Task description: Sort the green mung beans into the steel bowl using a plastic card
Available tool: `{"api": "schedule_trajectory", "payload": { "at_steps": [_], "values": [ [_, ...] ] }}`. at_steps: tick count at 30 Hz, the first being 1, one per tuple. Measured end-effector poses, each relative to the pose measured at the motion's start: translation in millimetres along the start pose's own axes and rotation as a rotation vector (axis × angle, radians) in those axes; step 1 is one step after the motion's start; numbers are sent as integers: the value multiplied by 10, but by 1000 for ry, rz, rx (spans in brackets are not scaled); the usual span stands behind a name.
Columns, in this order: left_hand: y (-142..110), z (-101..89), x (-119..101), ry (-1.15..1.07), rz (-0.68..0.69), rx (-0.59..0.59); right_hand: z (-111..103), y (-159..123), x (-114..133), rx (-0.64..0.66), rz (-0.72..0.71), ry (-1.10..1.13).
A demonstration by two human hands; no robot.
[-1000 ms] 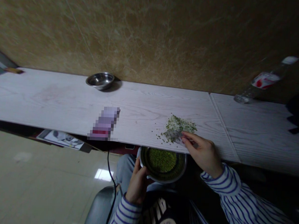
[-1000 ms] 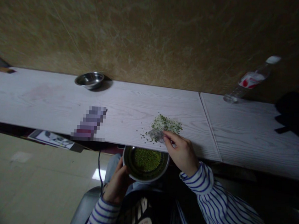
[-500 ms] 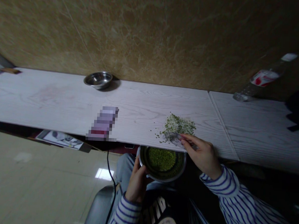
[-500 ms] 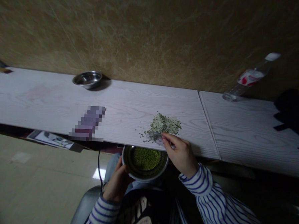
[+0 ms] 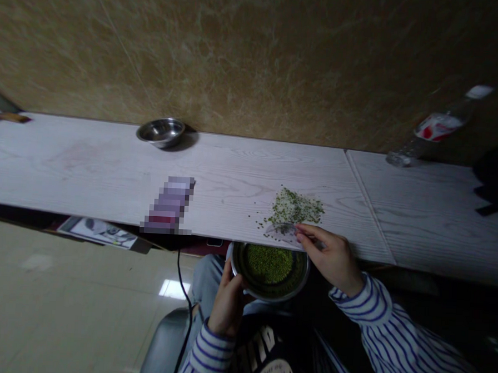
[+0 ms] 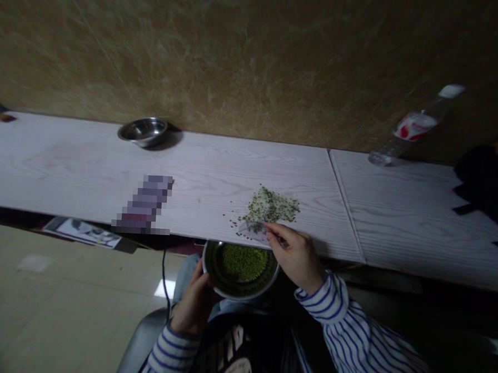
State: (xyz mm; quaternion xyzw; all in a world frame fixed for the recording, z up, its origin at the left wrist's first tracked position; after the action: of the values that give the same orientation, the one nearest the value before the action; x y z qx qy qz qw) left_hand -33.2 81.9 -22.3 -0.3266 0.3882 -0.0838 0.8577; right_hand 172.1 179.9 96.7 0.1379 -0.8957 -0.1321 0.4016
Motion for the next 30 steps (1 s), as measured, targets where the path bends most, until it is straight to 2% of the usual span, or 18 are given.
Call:
{"api": "schedule_trajectory", "payload": {
  "at_steps": [5,8,15,22,30],
  "values": [
    [6,-26,12,-2,-14,-16,23,27,48,-33,9,27],
    [14,-49,8,-8,-5,-37,65,32,87,-14,6,43],
    [37,-41,3,-2,-9,-2,128,-14,148,30,-2,66],
    [18,-54,-44,-6,8,-39,70,14,-30,-99,100,16],
    [53,-98,-65,-8,31,-43,161,72,103,-108,55,-30]
  ]
}}
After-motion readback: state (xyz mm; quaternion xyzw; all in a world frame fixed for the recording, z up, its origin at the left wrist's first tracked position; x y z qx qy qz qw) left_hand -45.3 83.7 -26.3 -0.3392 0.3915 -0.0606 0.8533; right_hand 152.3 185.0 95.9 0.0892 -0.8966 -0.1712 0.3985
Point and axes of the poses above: each hand's wrist, its own y-axis towards the middle knuckle, its own z-axis out of the palm, x = y × z, the point moved 8 cm from there along y, towards the middle knuckle, and after that the axes turned 2 degrees about -y, right-handed, at the moved point
